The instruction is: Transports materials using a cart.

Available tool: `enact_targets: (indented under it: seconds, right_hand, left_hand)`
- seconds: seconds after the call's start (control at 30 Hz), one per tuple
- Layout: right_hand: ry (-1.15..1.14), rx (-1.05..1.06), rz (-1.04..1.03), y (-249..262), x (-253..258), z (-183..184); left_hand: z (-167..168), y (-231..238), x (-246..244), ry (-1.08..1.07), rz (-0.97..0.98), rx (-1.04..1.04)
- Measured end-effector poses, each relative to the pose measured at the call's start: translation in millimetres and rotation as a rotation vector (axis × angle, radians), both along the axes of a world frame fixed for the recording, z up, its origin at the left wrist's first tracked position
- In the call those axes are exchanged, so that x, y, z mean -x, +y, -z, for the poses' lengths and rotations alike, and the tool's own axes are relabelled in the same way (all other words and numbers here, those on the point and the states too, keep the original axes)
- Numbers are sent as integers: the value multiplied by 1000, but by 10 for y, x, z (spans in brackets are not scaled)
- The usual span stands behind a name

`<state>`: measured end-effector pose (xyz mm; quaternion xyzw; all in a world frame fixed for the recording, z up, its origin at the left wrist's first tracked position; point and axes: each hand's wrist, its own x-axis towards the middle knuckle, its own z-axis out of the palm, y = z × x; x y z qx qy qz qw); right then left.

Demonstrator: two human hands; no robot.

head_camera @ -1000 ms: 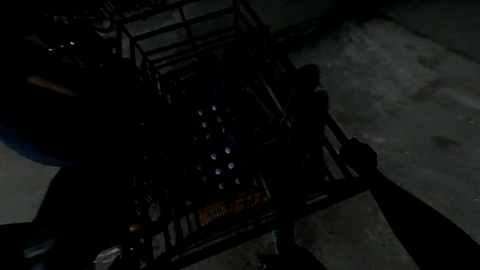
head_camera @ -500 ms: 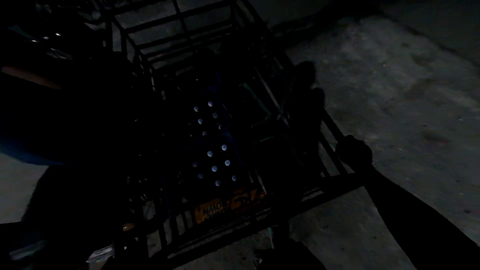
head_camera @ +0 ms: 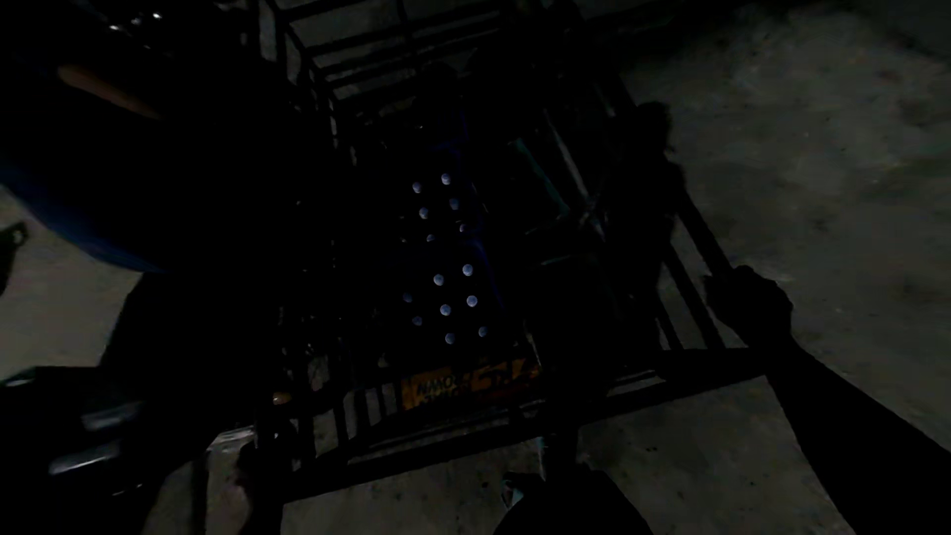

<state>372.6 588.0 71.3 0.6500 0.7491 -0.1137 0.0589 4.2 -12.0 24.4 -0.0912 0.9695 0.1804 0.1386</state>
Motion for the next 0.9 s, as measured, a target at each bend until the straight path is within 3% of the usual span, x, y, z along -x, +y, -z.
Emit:
enact_targets:
  seconds: [0.03, 0.17, 0.27, 0.33, 0.43, 0.7, 0.9]
  right_hand:
    - [-6, 4, 12, 12, 5, 7]
    - [18, 1, 13, 45, -30, 39]
    - [1, 0, 30, 34, 12, -9]
    - [-14, 13, 27, 17, 43, -60]
    - [-7, 32, 34, 24, 43, -74]
    - [-16, 46, 87, 12, 94, -100]
    - [-49, 12, 55, 25, 88, -64]
  left_hand:
    - [16, 33, 43, -31, -76, -48]
    - [16, 42, 17, -18, 15, -35]
    - [41, 19, 28, -40, -22, -123]
    - [109, -115, 86, -49, 51, -102]
    - [-108, 13, 45, -132, 44, -93]
    - [166, -129, 131, -47, 19, -46]
    - [78, -63, 108, -58, 25, 19]
